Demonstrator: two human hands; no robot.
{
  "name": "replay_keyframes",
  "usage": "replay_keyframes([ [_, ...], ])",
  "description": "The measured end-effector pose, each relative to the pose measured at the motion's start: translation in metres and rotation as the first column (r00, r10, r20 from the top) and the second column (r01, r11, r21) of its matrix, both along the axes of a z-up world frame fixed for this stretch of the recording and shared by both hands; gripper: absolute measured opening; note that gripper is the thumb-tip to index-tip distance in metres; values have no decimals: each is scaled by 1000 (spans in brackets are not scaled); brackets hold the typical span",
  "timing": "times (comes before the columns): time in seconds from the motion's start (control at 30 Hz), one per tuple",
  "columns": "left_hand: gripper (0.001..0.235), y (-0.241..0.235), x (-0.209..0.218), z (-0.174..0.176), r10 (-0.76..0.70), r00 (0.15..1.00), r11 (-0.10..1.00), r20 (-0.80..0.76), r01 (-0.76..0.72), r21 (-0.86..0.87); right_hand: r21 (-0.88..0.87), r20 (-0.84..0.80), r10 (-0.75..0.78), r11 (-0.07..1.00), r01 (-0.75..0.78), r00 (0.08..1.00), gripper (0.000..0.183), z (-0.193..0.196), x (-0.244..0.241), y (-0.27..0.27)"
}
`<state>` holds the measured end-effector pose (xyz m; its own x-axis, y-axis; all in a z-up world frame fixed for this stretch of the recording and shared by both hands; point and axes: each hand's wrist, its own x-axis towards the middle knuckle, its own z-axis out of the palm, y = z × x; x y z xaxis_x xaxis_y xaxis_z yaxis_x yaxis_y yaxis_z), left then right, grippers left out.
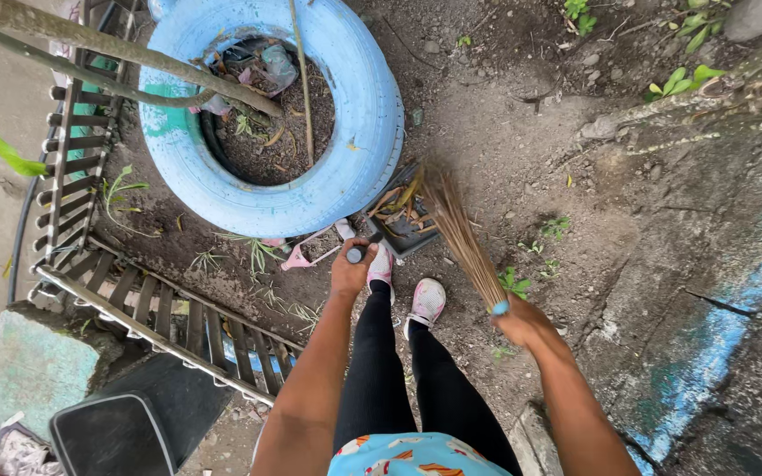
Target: The person sweeps leaves into a dustpan with a broom, empties the debris into a bin, and plants a small seedling in the soil by hand.
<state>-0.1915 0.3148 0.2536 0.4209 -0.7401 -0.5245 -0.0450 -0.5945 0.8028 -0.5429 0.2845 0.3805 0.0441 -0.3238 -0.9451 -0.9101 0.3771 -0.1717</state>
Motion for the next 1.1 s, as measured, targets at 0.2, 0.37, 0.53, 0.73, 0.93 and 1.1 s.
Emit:
replay_keyframes([
  [0.2, 26, 9, -7, 15, -7, 999, 990, 35, 11, -138, 56, -57, -129, 990, 132, 990, 85, 62, -60, 55],
  [0.37, 23, 10, -12, 51, 8, 996, 998, -87, -14, -65, 79, -52, -262, 961, 265, 964, 90, 101, -103, 99],
  [0.53, 18, 3, -25, 76, -51, 969, 989, -243, 15, -147, -92, 30, -299, 949, 301, 954, 93, 124, -141, 132],
  [0.73, 19, 5, -39, 111, -114, 959, 973, -261, 56, -222, -111, 10, -358, 928, 356, 934, 92, 166, -171, 162],
  [0.93, 19, 6, -47, 140, -133, 980, 975, -149, 103, -196, -164, -113, -472, 877, 452, 874, 84, 193, -184, 178],
  [1.1, 20, 2, -51, 141, -117, 974, 983, -194, 86, -160, -140, -235, -500, 866, 480, 834, 81, 175, -200, 148],
])
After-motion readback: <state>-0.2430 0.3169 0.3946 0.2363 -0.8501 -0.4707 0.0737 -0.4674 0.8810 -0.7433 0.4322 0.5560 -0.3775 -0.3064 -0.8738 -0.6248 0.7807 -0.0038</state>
